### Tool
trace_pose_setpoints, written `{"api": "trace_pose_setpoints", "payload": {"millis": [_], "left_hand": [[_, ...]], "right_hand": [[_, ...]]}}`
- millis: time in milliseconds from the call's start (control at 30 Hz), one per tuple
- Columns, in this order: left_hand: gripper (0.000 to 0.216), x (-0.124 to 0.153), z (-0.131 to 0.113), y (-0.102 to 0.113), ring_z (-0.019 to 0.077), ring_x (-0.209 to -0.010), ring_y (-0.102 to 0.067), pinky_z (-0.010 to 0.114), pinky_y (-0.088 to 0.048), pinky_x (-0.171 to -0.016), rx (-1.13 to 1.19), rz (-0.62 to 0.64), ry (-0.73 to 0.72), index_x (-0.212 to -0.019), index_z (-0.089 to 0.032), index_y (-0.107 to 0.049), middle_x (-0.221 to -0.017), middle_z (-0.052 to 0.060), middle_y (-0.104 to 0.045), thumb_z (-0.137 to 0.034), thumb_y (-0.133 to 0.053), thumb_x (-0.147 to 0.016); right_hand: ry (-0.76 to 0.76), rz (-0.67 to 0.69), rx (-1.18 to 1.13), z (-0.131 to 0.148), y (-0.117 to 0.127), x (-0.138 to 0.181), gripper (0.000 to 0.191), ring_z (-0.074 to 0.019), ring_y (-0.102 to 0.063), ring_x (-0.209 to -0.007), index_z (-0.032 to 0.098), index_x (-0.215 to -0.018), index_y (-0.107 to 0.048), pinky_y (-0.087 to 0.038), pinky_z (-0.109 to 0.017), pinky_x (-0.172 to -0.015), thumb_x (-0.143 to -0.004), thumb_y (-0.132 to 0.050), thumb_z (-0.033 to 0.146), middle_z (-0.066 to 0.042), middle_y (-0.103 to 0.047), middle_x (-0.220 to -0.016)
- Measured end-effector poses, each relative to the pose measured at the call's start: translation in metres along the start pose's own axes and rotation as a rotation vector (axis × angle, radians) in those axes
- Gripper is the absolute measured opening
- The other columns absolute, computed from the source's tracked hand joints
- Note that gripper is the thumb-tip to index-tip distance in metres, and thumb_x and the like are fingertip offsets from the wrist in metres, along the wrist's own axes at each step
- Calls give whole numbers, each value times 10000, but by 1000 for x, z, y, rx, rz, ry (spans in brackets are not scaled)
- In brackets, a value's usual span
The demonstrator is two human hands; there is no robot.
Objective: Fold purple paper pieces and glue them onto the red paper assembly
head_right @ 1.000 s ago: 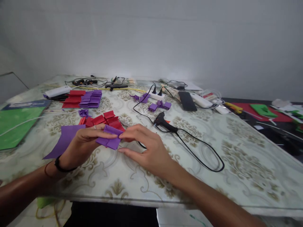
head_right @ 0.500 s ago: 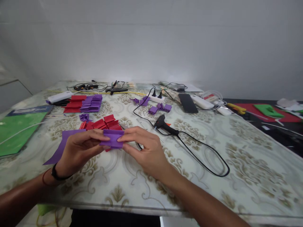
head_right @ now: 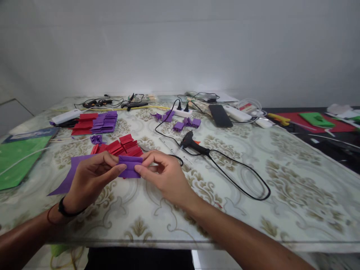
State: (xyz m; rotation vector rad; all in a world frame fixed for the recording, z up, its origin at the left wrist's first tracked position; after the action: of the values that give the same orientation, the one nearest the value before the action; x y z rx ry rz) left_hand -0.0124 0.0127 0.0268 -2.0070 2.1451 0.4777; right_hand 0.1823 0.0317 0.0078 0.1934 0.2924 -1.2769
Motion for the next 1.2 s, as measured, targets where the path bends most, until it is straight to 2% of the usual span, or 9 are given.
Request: {"api": "trace_pose_setpoints", "payload": {"millis": [100, 267, 567, 733, 833, 933, 1067, 1133, 1200], "left_hand": [[251, -1, 3, 1, 98, -582, -547, 197, -436, -508, -12, -1, 39, -675, -169, -661, -670, 3, -669, -250, -857, -810], [282, -2, 8, 1, 83, -578, -543, 174, -434, -513, 57, 9, 112, -657, -159, -636, -661, -6, -662, -245, -870, -788], [267, -3, 12, -2, 79, -579, -596, 162, -484, -534, 102, 42, 133, -679, -163, -619, -668, -18, -676, -221, -849, -802], [321, -2, 14, -1, 53, -541, -569, 122, -451, -507, 110, -24, 145, -771, -183, -544, -632, -67, -613, -189, -864, -779], [300, -2, 13, -3, 49, -526, -567, 108, -436, -494, 110, 3, 124, -928, -203, -585, -629, -89, -604, -158, -847, -788], [303, -3, 12, -4, 57, -529, -602, 111, -448, -490, 65, 79, 137, -1042, -201, -657, -642, -77, -643, -148, -826, -796], [135, -4, 9, -4, 121, -673, -733, 170, -561, -600, -37, 184, 148, -977, -172, -766, -789, 26, -790, -212, -791, -850], [93, -4, 7, -2, 129, -690, -739, 182, -574, -621, -82, 174, 122, -927, -166, -785, -809, 42, -801, -232, -788, -862], [125, -5, 5, 0, 110, -627, -697, 167, -543, -574, -96, 137, 96, -949, -166, -772, -726, 12, -756, -228, -801, -845]], "right_hand": [[-39, 29, -79, -6, -1, -1, 357, -186, -686, -879, 210, -698, -637, -583, -337, -777, -792, -870, 465, -45, -731, -966], [-105, 39, -212, -13, -3, -2, 325, -166, -666, -871, 204, -693, -633, -552, -327, -811, -758, -907, 368, -17, -710, -929], [-221, 1, -276, -16, -3, -2, 376, -133, -603, -774, 194, -675, -612, -482, -284, -735, -675, -958, 343, 9, -672, -859], [-223, -9, -283, -17, -3, -3, 398, -109, -568, -726, 213, -813, -615, -460, -253, -699, -671, -965, 338, 47, -618, -811], [-255, 68, -174, -14, -6, -2, 377, -123, -572, -723, 213, -913, -654, -448, -261, -682, -724, -929, 389, 35, -631, -805], [-267, 126, -38, -12, -8, 0, 329, -141, -577, -710, 198, -890, -695, -440, -282, -669, -777, -875, 449, 12, -651, -783], [-221, 108, -2, -12, -7, 0, 297, -159, -620, -744, 198, -868, -724, -478, -306, -723, -787, -861, 449, -2, -690, -791], [-236, 112, -38, -13, -7, -1, 303, -163, -644, -754, 199, -869, -733, -500, -311, -739, -772, -873, 449, -8, -711, -807], [-253, 99, -76, -13, -6, -2, 323, -157, -654, -746, 202, -887, -733, -515, -305, -733, -743, -896, 441, -3, -716, -809]]}}
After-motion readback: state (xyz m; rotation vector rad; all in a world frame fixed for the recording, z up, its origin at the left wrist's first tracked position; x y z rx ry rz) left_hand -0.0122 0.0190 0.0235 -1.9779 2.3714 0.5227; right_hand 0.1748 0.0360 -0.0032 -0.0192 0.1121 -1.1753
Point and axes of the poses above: each hand's wrist, its own x-axis away from the middle knuckle, its own y-axis out of the back of the hand, z = x × y, the point moved 3 cm from there along -x, towards the middle knuckle
